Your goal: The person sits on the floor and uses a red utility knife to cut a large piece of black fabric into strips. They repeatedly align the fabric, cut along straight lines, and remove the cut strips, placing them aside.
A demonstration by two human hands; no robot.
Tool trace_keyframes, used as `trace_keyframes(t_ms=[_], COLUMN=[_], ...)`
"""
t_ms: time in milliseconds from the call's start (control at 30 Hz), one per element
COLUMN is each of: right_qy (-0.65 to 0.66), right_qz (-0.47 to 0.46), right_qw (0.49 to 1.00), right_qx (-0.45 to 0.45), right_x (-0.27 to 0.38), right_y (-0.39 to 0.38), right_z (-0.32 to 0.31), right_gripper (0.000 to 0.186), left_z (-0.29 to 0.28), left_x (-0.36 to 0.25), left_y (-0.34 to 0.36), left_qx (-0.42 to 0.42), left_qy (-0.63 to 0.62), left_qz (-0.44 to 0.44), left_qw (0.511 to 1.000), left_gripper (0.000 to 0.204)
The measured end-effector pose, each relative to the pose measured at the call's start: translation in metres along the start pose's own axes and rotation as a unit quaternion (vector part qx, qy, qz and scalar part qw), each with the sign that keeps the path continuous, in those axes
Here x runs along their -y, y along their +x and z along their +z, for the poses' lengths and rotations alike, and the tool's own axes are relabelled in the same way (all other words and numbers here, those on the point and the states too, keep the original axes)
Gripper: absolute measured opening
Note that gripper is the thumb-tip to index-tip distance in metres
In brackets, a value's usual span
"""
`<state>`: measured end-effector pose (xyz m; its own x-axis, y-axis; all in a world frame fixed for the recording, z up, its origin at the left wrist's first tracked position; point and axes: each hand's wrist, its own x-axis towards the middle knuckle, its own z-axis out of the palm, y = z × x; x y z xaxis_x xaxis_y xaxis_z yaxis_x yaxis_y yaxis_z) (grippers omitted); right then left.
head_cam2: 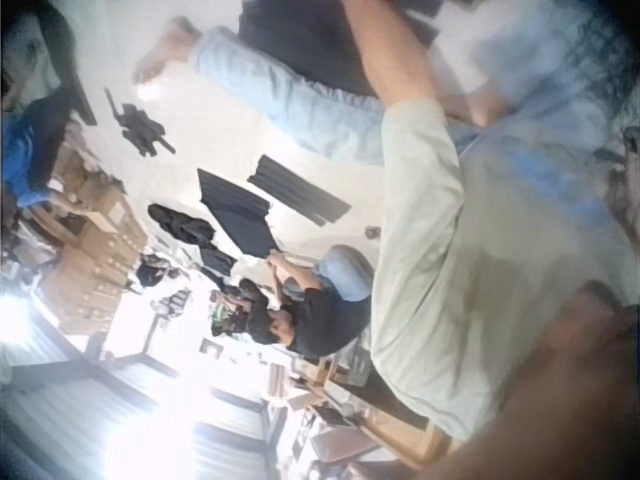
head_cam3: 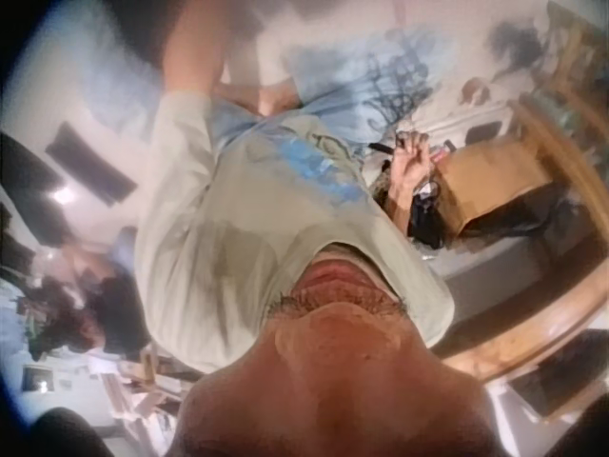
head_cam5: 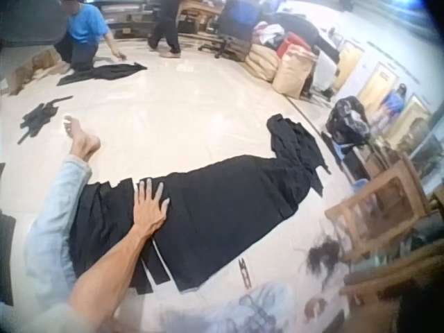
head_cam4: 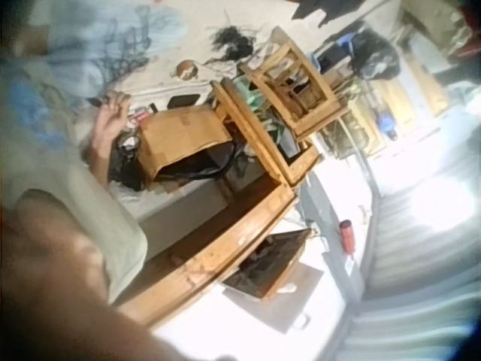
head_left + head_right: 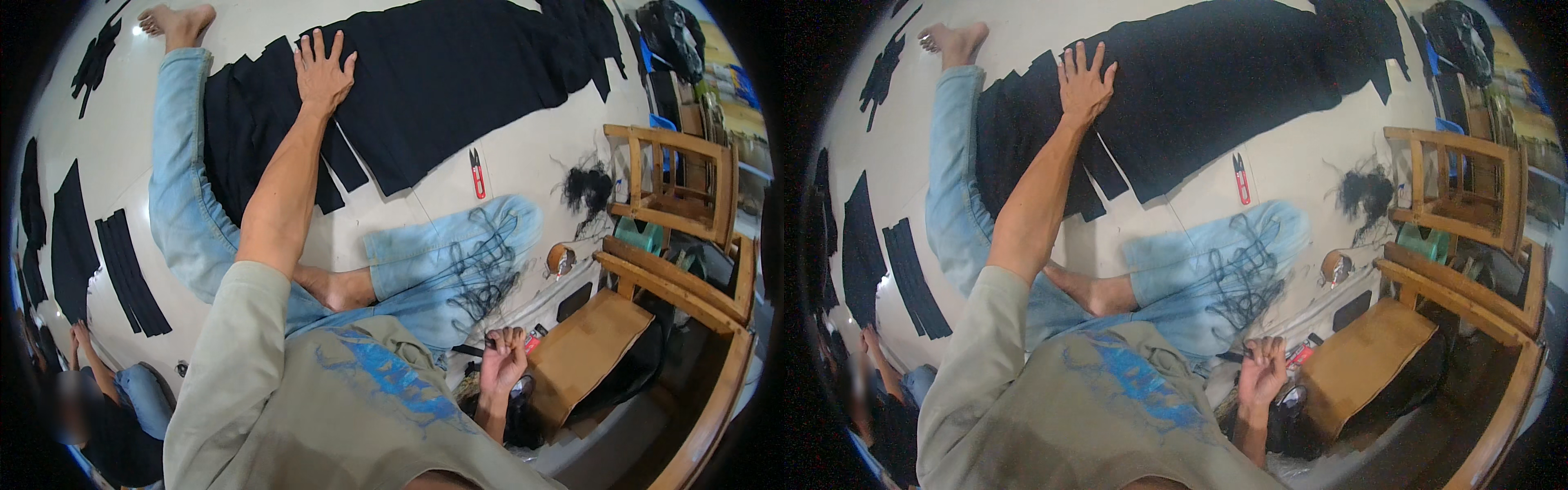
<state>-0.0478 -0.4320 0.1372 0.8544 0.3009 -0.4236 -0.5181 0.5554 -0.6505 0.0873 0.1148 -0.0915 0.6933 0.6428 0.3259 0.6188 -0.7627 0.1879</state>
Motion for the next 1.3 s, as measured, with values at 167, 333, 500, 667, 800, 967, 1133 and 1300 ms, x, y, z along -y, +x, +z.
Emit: trace_keyframes(t_ms=[167,333,500,667,800,967,1133,1300], right_qy=[-0.739,-0.754,-0.803,-0.702,-0.334,-0.005,-0.012,-0.029], right_qz=[-0.178,-0.165,0.099,-0.143,-0.217,-0.055,0.003,-0.001], right_qw=[0.650,0.625,0.567,0.695,0.914,0.995,0.999,0.999], right_qx=[-0.019,0.114,0.152,0.058,0.076,0.080,0.047,0.026], right_x=[-0.033,-0.123,-0.174,-0.144,-0.147,-0.141,-0.139,-0.106], right_y=[0.061,0.176,0.200,0.178,0.201,0.223,0.187,0.141], right_z=[0.075,0.112,0.128,0.120,0.149,0.178,0.135,0.103], right_gripper=[0.042,0.071,0.044,0.036,0.038,0.035,0.036,0.035], left_z=[-0.002,-0.011,-0.002,-0.009,-0.010,-0.013,-0.012,-0.013], left_x=[0.001,-0.001,0.000,0.005,0.001,-0.004,-0.006,-0.005], left_y=[0.007,0.006,-0.001,0.000,0.004,0.006,0.007,0.006], left_qx=[0.005,-0.018,-0.002,0.013,0.003,0.033,0.036,0.045], left_qy=[0.047,0.006,0.000,0.022,0.012,0.008,0.001,0.010], left_qz=[0.017,0.019,0.000,-0.013,-0.020,-0.045,-0.055,-0.052], left_qw=[0.999,1.000,1.000,1.000,1.000,0.998,0.998,0.998], left_gripper=[0.067,0.073,0.077,0.077,0.076,0.076,0.075,0.074])
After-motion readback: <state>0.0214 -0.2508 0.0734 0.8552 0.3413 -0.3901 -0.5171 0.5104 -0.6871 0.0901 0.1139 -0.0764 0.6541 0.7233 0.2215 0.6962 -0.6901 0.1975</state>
